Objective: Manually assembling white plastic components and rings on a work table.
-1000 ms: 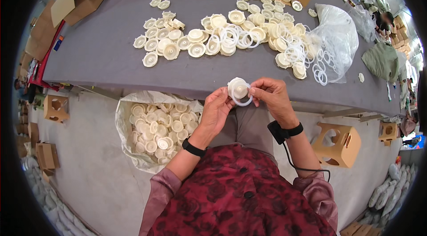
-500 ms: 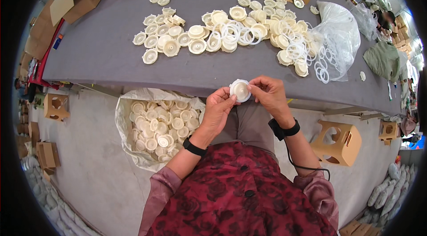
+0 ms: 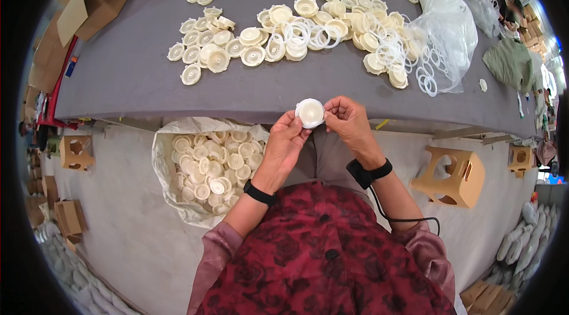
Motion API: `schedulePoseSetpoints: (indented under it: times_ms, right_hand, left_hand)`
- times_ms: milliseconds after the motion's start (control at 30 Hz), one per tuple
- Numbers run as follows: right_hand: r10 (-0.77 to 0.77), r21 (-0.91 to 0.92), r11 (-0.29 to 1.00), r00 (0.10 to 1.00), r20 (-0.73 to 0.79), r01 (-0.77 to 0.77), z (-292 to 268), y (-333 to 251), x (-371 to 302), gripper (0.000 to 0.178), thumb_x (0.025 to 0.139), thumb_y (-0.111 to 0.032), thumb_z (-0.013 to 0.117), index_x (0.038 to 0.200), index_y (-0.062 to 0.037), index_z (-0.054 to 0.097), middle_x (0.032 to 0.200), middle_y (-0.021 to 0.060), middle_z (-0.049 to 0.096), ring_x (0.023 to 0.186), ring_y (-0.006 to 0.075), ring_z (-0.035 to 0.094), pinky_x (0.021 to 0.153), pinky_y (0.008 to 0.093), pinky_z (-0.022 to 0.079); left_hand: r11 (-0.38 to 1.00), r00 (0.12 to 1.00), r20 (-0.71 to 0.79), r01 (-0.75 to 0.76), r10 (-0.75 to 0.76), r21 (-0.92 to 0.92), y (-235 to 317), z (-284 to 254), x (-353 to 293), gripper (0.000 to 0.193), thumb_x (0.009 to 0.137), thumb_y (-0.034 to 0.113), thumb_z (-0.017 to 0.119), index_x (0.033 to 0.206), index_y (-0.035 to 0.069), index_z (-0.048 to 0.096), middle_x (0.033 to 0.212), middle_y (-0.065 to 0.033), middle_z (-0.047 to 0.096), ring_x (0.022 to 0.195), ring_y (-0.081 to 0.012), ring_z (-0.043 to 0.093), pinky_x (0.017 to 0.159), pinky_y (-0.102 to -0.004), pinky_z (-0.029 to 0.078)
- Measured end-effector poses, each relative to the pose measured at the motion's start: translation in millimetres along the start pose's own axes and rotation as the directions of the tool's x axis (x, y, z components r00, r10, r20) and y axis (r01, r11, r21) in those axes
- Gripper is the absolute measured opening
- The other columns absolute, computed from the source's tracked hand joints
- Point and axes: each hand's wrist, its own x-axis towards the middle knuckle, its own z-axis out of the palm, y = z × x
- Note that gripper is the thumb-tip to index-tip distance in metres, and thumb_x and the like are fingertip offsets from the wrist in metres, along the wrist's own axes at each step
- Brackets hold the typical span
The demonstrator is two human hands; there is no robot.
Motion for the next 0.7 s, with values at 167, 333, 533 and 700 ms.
schedulePoseSetpoints:
  times_ms: [167,333,533,700]
  right_hand:
    - [-0.003,0.073,0.997,0.995,-0.102,0.01,7,9,-9,0.014,0.087,-0.002,0.065,0.099,0.0007,0.059,0.082,0.001,0.062,0.071,0.0055,0.057,0.062,0.0209,0.048]
    - [-0.028,0.149,0.988,0.993,-0.116,0.045,9,11,-13,0.017,0.089,-0.003,0.064,0.103,0.0005,0.057,0.088,0.0023,0.062,0.074,0.0065,0.058,0.064,0.0214,0.049]
    - [-0.046,0.3,0.952,0.997,-0.068,0.065,10,10,-20,0.022,0.091,-0.002,0.063,0.111,0.0005,0.053,0.096,0.0054,0.063,0.081,0.0092,0.061,0.067,0.0231,0.051]
    - [-0.08,0.368,0.925,0.995,-0.051,0.094,12,13,-22,0.026,0.091,0.0,0.062,0.115,0.0006,0.051,0.101,0.007,0.063,0.085,0.0107,0.063,0.07,0.024,0.052]
  left_hand:
    - [0.998,0.998,0.059,-0.021,0.025,-0.066,-12,-3,3,0.021,0.096,0.011,0.064,0.115,0.003,0.059,0.109,-0.0056,0.063,0.096,-0.0144,0.056,0.085,-0.028,0.046]
    - [0.996,0.998,0.056,-0.034,0.038,-0.085,-15,4,2,0.028,0.094,0.013,0.067,0.117,0.002,0.057,0.111,-0.0057,0.062,0.095,-0.0145,0.055,0.086,-0.0287,0.046]
    - [0.997,0.993,0.105,-0.042,0.049,-0.068,-15,8,1,0.022,0.096,0.011,0.065,0.115,0.004,0.057,0.109,-0.0052,0.064,0.098,-0.0146,0.06,0.09,-0.0312,0.049]
    - [0.99,0.985,0.112,-0.134,0.128,0.051,-18,17,-7,0.022,0.096,0.012,0.064,0.115,0.003,0.057,0.107,-0.0066,0.065,0.097,-0.0153,0.061,0.089,-0.0326,0.049]
